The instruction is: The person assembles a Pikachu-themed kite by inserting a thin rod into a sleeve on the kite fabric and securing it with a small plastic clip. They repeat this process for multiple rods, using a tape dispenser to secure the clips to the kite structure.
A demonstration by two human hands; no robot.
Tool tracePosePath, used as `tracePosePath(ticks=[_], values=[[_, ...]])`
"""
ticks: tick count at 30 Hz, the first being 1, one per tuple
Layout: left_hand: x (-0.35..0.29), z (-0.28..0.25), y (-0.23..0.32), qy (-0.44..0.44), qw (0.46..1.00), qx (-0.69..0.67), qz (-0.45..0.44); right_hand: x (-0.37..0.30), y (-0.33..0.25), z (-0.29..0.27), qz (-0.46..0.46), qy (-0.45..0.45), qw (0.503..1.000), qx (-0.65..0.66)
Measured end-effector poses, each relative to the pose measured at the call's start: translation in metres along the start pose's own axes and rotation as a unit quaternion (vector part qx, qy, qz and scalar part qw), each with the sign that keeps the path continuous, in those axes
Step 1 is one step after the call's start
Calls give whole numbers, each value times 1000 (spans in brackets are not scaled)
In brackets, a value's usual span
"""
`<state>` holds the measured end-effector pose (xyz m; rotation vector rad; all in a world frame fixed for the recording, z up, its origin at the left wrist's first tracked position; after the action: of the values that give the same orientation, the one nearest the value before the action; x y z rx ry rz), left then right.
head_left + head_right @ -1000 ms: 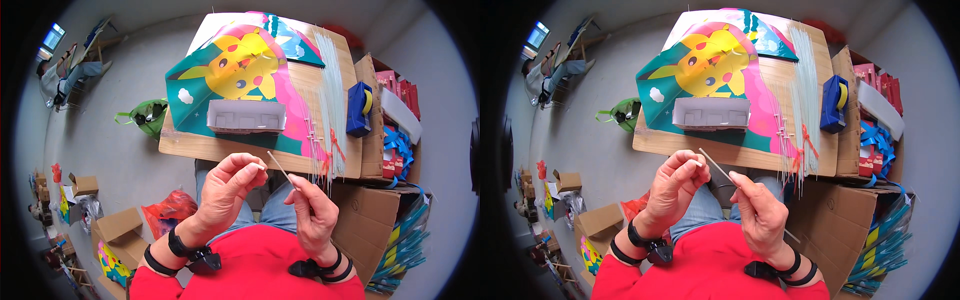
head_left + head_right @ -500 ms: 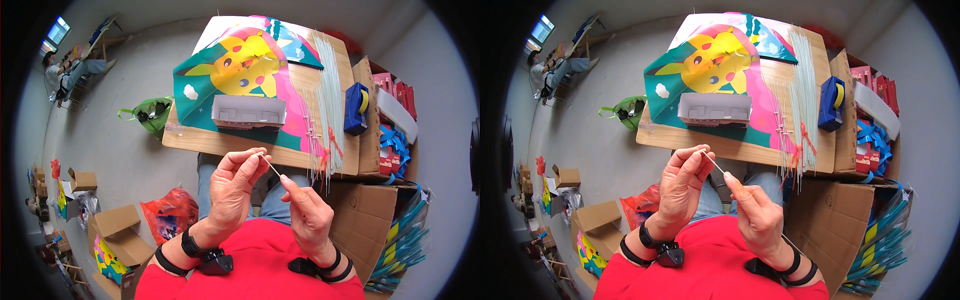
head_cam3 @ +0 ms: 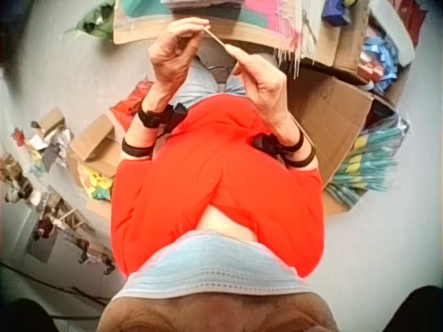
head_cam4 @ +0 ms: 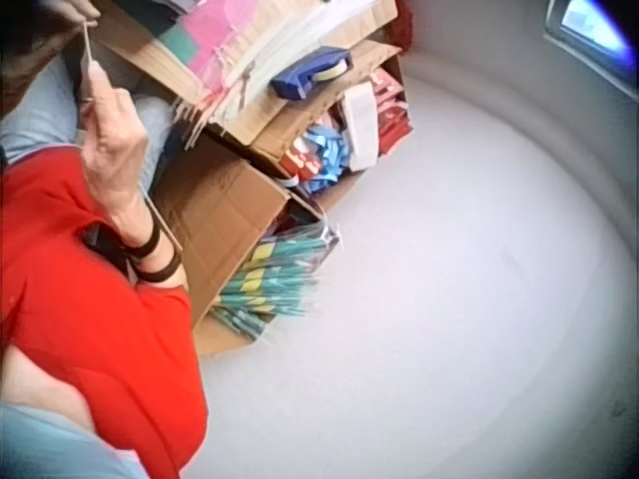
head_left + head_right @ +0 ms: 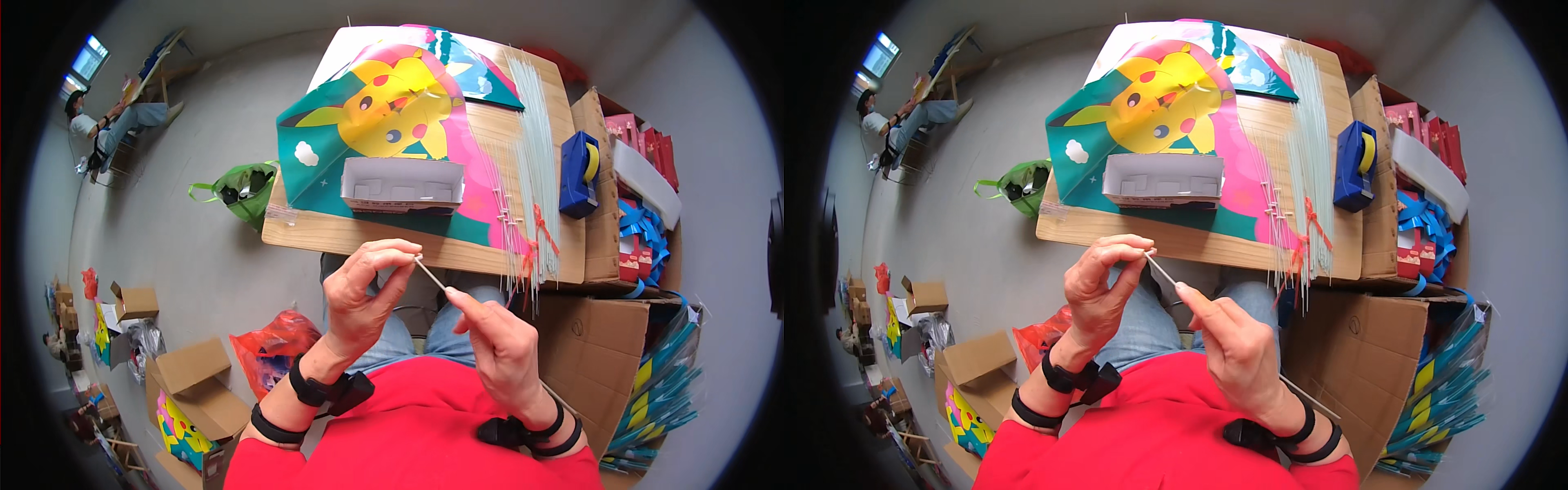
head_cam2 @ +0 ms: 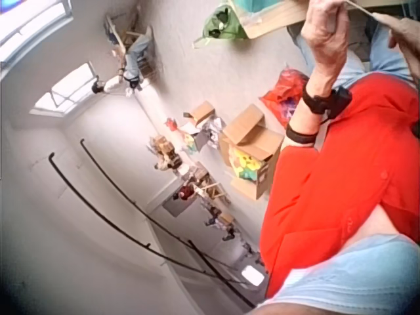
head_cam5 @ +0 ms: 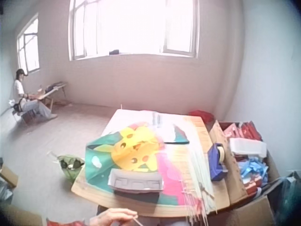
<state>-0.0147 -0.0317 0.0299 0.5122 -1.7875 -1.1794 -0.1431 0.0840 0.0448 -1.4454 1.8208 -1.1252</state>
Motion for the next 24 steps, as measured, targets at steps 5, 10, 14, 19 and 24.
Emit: tracePosePath(ticks=[5,10,14,19,24], values=[[-12,1,-27,75,974,-183,-111,2,16,3,71,-43,993,80],[-20,10,-35,144,922,-293,-208,-1,7,-7,-1,27,999,27],[-21,15,-30,149,913,-312,-218,-1,0,-7,-21,33,999,4],[-20,16,-26,148,913,-316,-211,-3,-3,-8,-41,58,997,-7],[-21,15,-24,149,913,-320,-206,-3,-5,-7,-44,51,997,-26]])
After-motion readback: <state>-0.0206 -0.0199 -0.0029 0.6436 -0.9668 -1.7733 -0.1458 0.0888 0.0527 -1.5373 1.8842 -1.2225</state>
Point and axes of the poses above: each hand's wrist, its own x-axis towards the middle knuckle, its own z-axis out of the palm, y = z × x, the point moved 9 cm from there along x, towards the middle knuckle, and after that the axes turned 3 degrees about -x, right-handed, at the moved point
